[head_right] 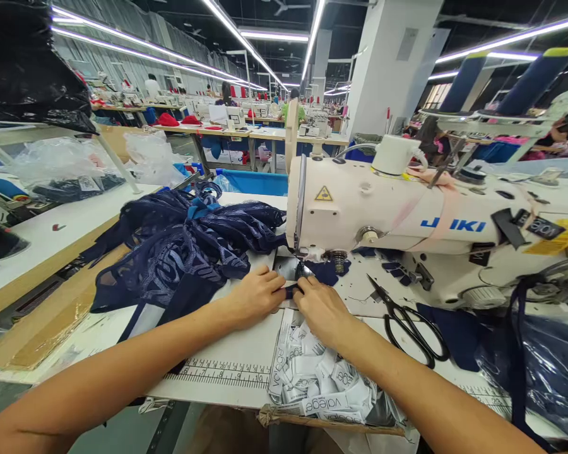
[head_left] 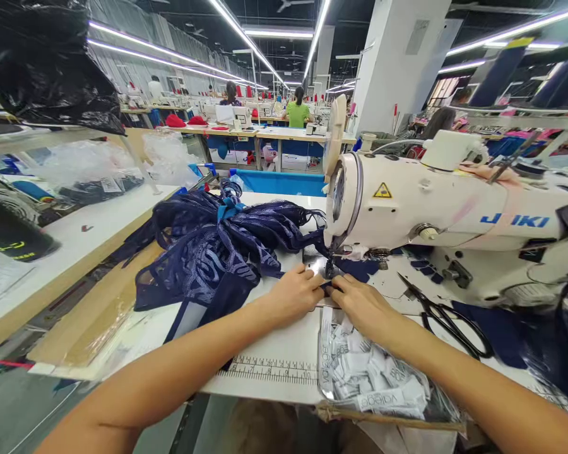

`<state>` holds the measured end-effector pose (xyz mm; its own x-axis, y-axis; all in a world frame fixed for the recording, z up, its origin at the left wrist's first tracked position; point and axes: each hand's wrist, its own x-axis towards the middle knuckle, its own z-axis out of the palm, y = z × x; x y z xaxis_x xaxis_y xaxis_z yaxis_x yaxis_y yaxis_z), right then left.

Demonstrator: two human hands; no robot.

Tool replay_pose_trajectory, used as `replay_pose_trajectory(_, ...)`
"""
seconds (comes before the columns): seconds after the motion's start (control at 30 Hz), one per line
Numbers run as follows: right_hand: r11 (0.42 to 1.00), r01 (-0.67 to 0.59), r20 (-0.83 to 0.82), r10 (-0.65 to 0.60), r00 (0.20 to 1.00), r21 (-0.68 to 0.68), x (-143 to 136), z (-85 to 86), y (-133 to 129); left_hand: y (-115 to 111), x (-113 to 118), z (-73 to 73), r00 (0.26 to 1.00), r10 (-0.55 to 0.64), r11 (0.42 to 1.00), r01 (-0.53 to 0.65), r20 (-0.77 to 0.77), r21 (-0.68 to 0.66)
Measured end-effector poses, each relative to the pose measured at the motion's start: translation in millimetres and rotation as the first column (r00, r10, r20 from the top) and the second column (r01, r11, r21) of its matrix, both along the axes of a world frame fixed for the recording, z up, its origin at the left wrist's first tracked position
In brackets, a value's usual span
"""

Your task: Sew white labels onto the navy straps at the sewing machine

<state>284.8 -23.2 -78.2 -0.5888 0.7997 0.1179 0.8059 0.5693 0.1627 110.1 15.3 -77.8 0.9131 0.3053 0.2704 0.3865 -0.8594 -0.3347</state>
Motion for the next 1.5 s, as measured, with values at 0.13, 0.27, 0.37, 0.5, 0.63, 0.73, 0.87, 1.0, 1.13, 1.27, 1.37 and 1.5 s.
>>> replay_pose_trajectory(0.13,0.987,-0.159,0.026,0.159,0.987,0.004,13,3.1,10,4,-13,1.2,0.991,-0.129,0.985,0.132,0.036,-0.111)
replay_pose_trajectory(0.27,0.970,-0.233,0.018,0.233,0.972,0.063,30,-0.6,23,6,-1,-6.6,0.994,-0.109,0.982,0.110,0.017,-0.153)
replay_pose_trajectory(0.37,0.967,-0.213,0.019,0.213,0.977,0.140,39,-9.8,31,7,17,-11.3,0.999,-0.035,0.991,0.032,-0.016,-0.129)
replay_pose_trajectory(0.5,0.969,-0.175,-0.019,0.181,0.983,0.172,47,-19.9,37,8,35,-15.0,1.000,0.022,0.995,-0.022,0.003,-0.098)
replay_pose_trajectory(0.63,0.966,-0.198,-0.080,0.213,0.974,0.165,51,-21.0,39,9,39,-17.5,0.998,0.032,0.998,-0.029,0.050,-0.059)
replay_pose_trajectory(0.73,0.965,-0.206,-0.100,0.223,0.970,0.159,51,-21.2,40,9,40,-18.5,0.996,0.029,0.999,-0.026,0.083,-0.037)
replay_pose_trajectory(0.87,0.968,-0.195,-0.115,0.214,0.970,0.158,51,-22.3,41,9,40,-19.9,0.993,0.033,0.999,-0.033,0.112,-0.002)
replay_pose_trajectory(1.0,0.973,-0.175,-0.103,0.192,0.976,0.154,50,-22.1,40,10,41,-23.2,0.991,0.044,0.999,-0.047,0.124,0.024)
replay_pose_trajectory(1.13,0.983,-0.131,-0.122,0.148,0.981,0.131,51,-22.7,40,12,44,-26.0,0.989,0.061,0.997,-0.066,0.131,0.032)
replay_pose_trajectory(1.27,0.982,-0.132,-0.128,0.150,0.980,0.136,51,-21.8,42,13,48,-26.9,0.987,0.076,0.996,-0.082,0.140,0.032)
replay_pose_trajectory(1.37,0.978,-0.151,-0.123,0.169,0.978,0.144,50,-17.9,42,13,49,-26.4,0.985,0.094,0.994,-0.101,0.143,0.042)
replay_pose_trajectory(1.5,0.981,-0.141,-0.113,0.156,0.981,0.132,48,-10.7,42,13,52,-25.0,0.983,0.119,0.991,-0.127,0.138,0.051)
